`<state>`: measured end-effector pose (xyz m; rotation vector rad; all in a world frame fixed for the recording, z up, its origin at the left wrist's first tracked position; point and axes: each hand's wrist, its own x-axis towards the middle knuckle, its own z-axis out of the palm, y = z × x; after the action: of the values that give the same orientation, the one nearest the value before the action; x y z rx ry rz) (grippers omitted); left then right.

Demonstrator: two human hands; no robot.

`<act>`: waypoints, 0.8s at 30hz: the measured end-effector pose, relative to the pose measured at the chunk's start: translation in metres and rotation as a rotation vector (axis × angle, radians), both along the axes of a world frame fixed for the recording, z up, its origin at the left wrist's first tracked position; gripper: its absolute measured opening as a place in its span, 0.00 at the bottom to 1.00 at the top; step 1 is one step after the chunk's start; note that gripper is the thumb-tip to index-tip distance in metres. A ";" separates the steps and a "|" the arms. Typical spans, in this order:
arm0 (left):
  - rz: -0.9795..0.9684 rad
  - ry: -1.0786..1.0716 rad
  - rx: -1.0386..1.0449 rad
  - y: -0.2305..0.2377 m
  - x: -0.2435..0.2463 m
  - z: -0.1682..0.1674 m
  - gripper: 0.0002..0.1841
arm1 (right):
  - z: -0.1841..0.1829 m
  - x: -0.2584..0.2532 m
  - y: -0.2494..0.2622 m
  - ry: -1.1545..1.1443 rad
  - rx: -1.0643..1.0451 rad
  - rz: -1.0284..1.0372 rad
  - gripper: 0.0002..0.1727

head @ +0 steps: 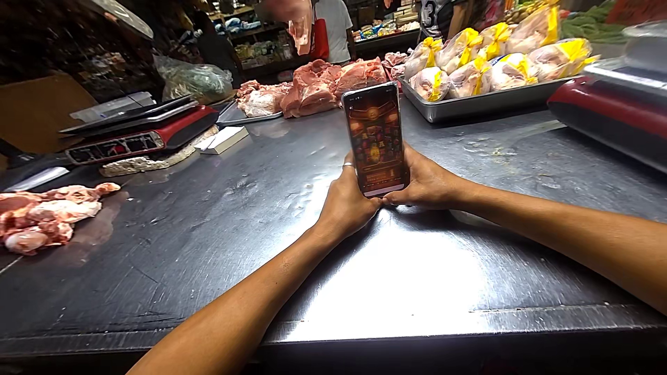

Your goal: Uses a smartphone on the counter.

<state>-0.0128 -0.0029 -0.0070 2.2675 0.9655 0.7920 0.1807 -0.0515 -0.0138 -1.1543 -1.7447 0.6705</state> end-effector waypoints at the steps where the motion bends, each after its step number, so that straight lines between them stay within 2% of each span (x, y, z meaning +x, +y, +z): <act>1: 0.003 0.005 -0.003 0.000 0.000 0.000 0.55 | -0.001 0.000 0.000 0.006 0.006 0.004 0.52; 20: -0.005 -0.011 -0.016 0.001 0.000 0.000 0.54 | -0.001 -0.001 -0.001 0.009 0.019 -0.003 0.52; 24: -0.007 -0.015 0.002 0.000 0.000 0.000 0.52 | 0.000 0.002 0.004 0.039 0.003 0.047 0.54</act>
<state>-0.0131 -0.0027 -0.0074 2.2623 0.9506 0.8060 0.1826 -0.0478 -0.0142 -1.0942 -1.7445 0.7141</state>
